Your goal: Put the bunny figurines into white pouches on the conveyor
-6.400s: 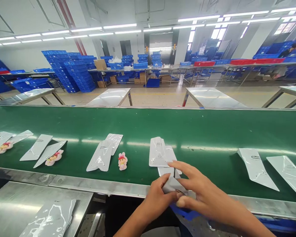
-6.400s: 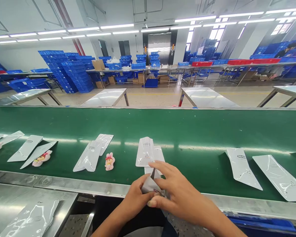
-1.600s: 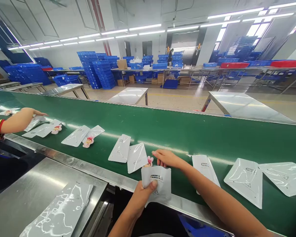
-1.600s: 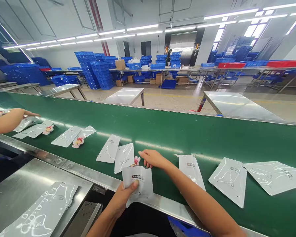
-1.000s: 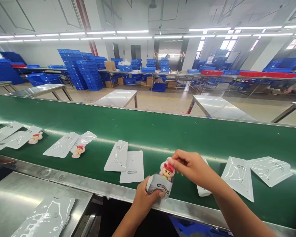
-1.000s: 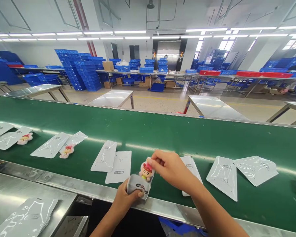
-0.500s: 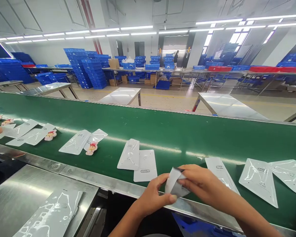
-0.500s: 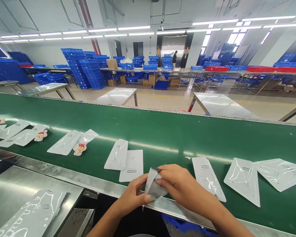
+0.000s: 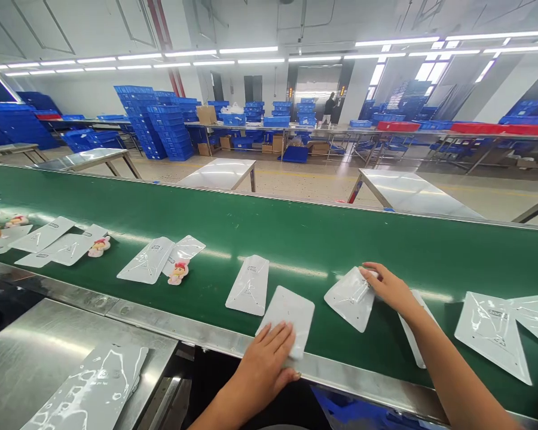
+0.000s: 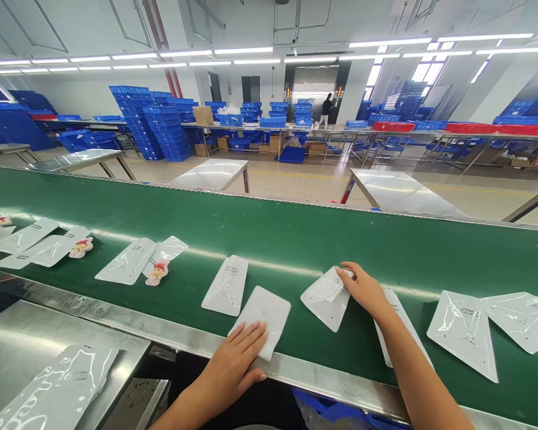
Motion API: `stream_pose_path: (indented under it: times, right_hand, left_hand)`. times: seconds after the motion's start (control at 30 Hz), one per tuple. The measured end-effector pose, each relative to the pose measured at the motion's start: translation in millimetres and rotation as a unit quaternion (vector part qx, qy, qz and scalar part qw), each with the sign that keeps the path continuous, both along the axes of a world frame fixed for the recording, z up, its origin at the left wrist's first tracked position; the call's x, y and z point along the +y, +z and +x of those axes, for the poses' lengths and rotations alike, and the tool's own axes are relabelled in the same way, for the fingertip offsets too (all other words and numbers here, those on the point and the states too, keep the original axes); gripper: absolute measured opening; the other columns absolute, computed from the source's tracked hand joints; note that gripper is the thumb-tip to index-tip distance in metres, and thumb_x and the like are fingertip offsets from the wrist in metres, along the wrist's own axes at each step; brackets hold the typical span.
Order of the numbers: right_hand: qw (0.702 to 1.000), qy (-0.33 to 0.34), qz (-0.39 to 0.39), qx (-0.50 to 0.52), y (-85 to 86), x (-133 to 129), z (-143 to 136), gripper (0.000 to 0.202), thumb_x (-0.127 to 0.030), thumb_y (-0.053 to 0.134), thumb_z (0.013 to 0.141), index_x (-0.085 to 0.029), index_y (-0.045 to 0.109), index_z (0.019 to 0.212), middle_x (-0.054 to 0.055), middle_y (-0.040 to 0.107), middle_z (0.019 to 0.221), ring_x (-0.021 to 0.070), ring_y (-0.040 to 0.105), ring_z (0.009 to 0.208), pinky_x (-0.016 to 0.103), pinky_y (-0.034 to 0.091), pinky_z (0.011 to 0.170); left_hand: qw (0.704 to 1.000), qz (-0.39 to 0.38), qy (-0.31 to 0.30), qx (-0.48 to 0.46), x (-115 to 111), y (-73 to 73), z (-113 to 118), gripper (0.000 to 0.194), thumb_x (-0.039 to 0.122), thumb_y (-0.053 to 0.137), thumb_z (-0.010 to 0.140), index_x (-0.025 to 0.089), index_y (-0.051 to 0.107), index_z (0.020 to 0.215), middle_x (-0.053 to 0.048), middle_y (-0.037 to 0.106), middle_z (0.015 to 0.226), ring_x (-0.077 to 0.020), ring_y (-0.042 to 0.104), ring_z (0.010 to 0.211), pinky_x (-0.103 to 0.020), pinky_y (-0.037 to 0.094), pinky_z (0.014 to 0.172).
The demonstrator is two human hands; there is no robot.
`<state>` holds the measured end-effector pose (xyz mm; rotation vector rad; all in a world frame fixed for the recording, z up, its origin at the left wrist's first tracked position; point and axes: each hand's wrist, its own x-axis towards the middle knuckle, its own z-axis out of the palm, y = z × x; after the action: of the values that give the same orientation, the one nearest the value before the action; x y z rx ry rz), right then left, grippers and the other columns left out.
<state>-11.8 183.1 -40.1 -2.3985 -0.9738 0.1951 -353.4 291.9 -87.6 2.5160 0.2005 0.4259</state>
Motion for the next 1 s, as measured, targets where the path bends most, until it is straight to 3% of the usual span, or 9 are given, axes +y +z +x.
stream_pose_path:
  times: [0.1, 0.23, 0.3, 0.43, 0.53, 0.67, 0.77, 0.9, 1.0]
  right_hand:
    - [0.99, 0.035, 0.038, -0.128, 5.6, 5, -28, 0.049, -0.053, 0.039, 0.086, -0.019, 0.051, 0.12, 0.012, 0.054, 0.121, 0.0295, 0.054, 0.103, 0.048, 0.041, 0.089]
    - [0.92, 0.35, 0.009, -0.176, 29.3, 9, -103, 0.048, -0.05, 0.052, 0.083, -0.028, 0.047, 0.125, 0.004, 0.049, 0.13, 0.0294, 0.031, 0.128, 0.057, 0.011, 0.107]
    - [0.88, 0.443, -0.011, -0.168, 37.7, 10, -137, 0.061, -0.051, 0.059, 0.079, -0.029, 0.039, 0.132, 0.004, 0.043, 0.135, 0.0306, 0.022, 0.132, 0.06, 0.006, 0.107]
    - [0.865, 0.49, 0.039, -0.098, 36.3, 15, -171, 0.029, -0.03, 0.048, 0.09, -0.026, 0.052, 0.118, 0.004, 0.061, 0.111, 0.0213, 0.051, 0.112, 0.049, 0.026, 0.106]
    - [0.897, 0.431, 0.101, -0.001, 32.3, 29, -181, 0.021, -0.024, 0.04, 0.093, -0.024, 0.061, 0.096, 0.001, 0.065, 0.087, 0.0156, 0.061, 0.08, 0.035, 0.047, 0.085]
    - [0.91, 0.368, 0.122, 0.148, 33.3, 63, -202, 0.026, -0.037, 0.043, 0.092, -0.022, 0.062, 0.084, 0.0, 0.061, 0.07, 0.0136, 0.054, 0.061, 0.024, 0.043, 0.052]
    - [0.887, 0.416, 0.088, 0.183, 33.6, 104, -222, 0.031, -0.043, 0.046, 0.089, -0.018, 0.062, 0.078, -0.001, 0.058, 0.066, 0.0124, 0.052, 0.059, 0.023, 0.039, 0.051]
    - [0.87, 0.451, 0.031, 0.198, 32.6, 182, -237, 0.035, -0.048, 0.047, 0.087, -0.018, 0.061, 0.076, -0.001, 0.06, 0.067, 0.0119, 0.054, 0.061, 0.021, 0.039, 0.053]
    - [0.896, 0.391, 0.025, 0.208, 25.6, 249, -248, 0.035, -0.043, 0.036, 0.093, -0.018, 0.059, 0.081, 0.0, 0.064, 0.075, 0.011, 0.058, 0.064, 0.021, 0.042, 0.058]
  left_hand:
    - [0.994, -0.059, -0.022, -0.085, 3, 2.2, -5, 0.046, 0.017, 0.054, 0.083, 0.031, 0.048, 0.126, -0.005, 0.056, 0.124, -0.0227, 0.05, 0.117, -0.041, 0.033, 0.104]
    - [0.986, -0.138, 0.008, -0.098, 7, 19.4, -2, 0.032, 0.017, 0.049, 0.085, 0.029, 0.061, 0.113, -0.006, 0.065, 0.109, -0.0227, 0.06, 0.102, -0.038, 0.041, 0.094]
    - [0.982, -0.165, 0.041, -0.078, 8, 35.7, -2, 0.029, 0.022, 0.048, 0.086, 0.026, 0.063, 0.111, -0.008, 0.067, 0.105, -0.024, 0.061, 0.098, -0.036, 0.043, 0.089]
    - [0.952, -0.295, 0.068, -0.044, 18, 66.2, -13, 0.026, 0.033, 0.049, 0.086, 0.025, 0.065, 0.105, -0.007, 0.068, 0.098, -0.0235, 0.061, 0.092, -0.034, 0.043, 0.084]
    - [0.867, -0.478, 0.064, -0.125, 33, 71.6, -33, 0.054, 0.053, 0.06, 0.073, 0.023, 0.055, 0.118, -0.009, 0.066, 0.103, -0.0266, 0.059, 0.097, -0.036, 0.043, 0.086]
    - [0.743, -0.625, 0.061, -0.232, 46, 55.2, -56, 0.097, 0.069, 0.068, 0.053, 0.018, 0.041, 0.131, -0.016, 0.056, 0.121, -0.0342, 0.051, 0.11, -0.043, 0.041, 0.091]
    - [0.674, -0.673, 0.158, -0.261, 49, 40.3, -62, 0.087, 0.053, 0.078, 0.052, 0.015, 0.049, 0.124, -0.016, 0.057, 0.119, -0.0336, 0.05, 0.113, -0.042, 0.042, 0.094]
    - [0.529, -0.676, 0.37, -0.356, 60, 32.9, -68, 0.051, 0.035, 0.068, 0.074, 0.021, 0.05, 0.12, -0.008, 0.062, 0.113, -0.0232, 0.055, 0.108, -0.035, 0.045, 0.094]
    - [0.514, -0.647, 0.401, -0.396, 71, 31.1, -75, 0.047, 0.032, 0.07, 0.073, 0.021, 0.054, 0.116, -0.006, 0.064, 0.107, -0.0216, 0.057, 0.105, -0.034, 0.045, 0.093]
